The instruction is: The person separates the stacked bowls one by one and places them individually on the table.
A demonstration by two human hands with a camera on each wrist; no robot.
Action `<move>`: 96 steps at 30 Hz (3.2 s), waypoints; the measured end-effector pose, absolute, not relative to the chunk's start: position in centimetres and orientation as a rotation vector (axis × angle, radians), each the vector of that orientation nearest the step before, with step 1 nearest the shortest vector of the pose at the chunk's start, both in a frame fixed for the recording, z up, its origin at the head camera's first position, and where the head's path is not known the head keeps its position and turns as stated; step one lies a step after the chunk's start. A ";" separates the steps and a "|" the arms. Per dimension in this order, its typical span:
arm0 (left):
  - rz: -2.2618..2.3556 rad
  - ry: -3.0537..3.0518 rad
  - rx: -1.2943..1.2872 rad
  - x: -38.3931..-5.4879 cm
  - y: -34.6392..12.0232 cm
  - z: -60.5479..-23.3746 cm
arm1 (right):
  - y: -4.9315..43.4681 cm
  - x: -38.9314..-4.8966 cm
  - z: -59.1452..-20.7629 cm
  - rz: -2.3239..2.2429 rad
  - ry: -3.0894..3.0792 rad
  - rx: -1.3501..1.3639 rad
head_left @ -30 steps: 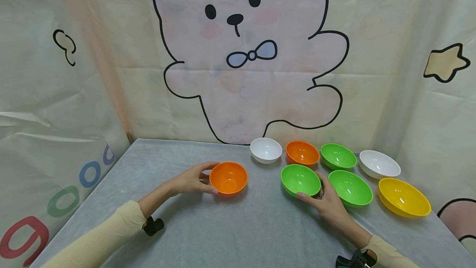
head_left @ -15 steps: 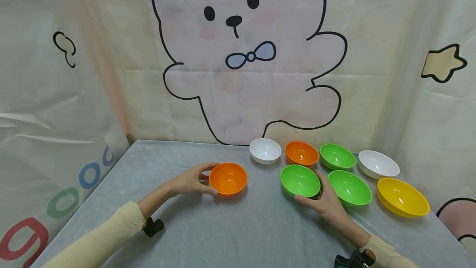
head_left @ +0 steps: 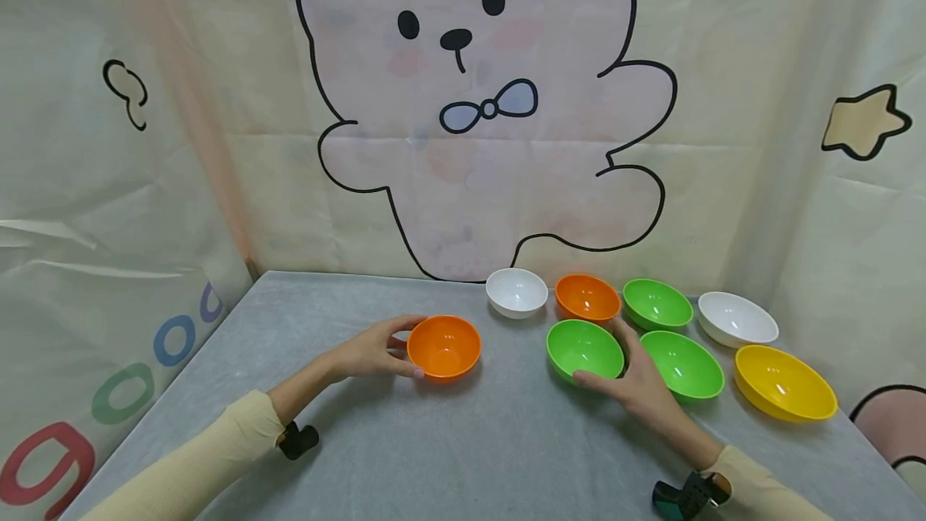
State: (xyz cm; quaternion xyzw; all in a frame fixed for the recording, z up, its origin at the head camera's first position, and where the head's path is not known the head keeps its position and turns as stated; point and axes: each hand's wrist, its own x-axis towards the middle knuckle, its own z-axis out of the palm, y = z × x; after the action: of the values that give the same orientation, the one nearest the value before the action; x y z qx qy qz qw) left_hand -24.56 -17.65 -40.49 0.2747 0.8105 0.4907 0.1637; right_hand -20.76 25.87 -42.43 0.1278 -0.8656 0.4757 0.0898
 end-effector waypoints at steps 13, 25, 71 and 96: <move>1.383 2.327 0.783 -24.7 -17.6 -40.5 | 25.8 -21.1 -41.1 1.387 -2.623 0.406; 1.380 2.326 0.761 -24.7 -17.6 -40.5 | 25.8 -21.2 -41.4 1.372 -2.646 0.409; 1.398 2.447 0.711 -26.1 -13.3 -39.3 | 26.1 -20.9 -42.5 1.380 -2.713 0.356; 1.460 2.345 0.787 -26.8 -8.3 -40.1 | 26.2 -20.9 -42.5 1.383 -2.750 0.322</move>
State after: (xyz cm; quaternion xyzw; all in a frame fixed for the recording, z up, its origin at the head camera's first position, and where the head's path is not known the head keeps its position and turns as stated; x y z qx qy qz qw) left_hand -26.79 -8.28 -40.11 0.2714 0.8090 0.5038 0.1344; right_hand -20.92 26.17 -42.50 0.1039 -0.8882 0.4469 0.0234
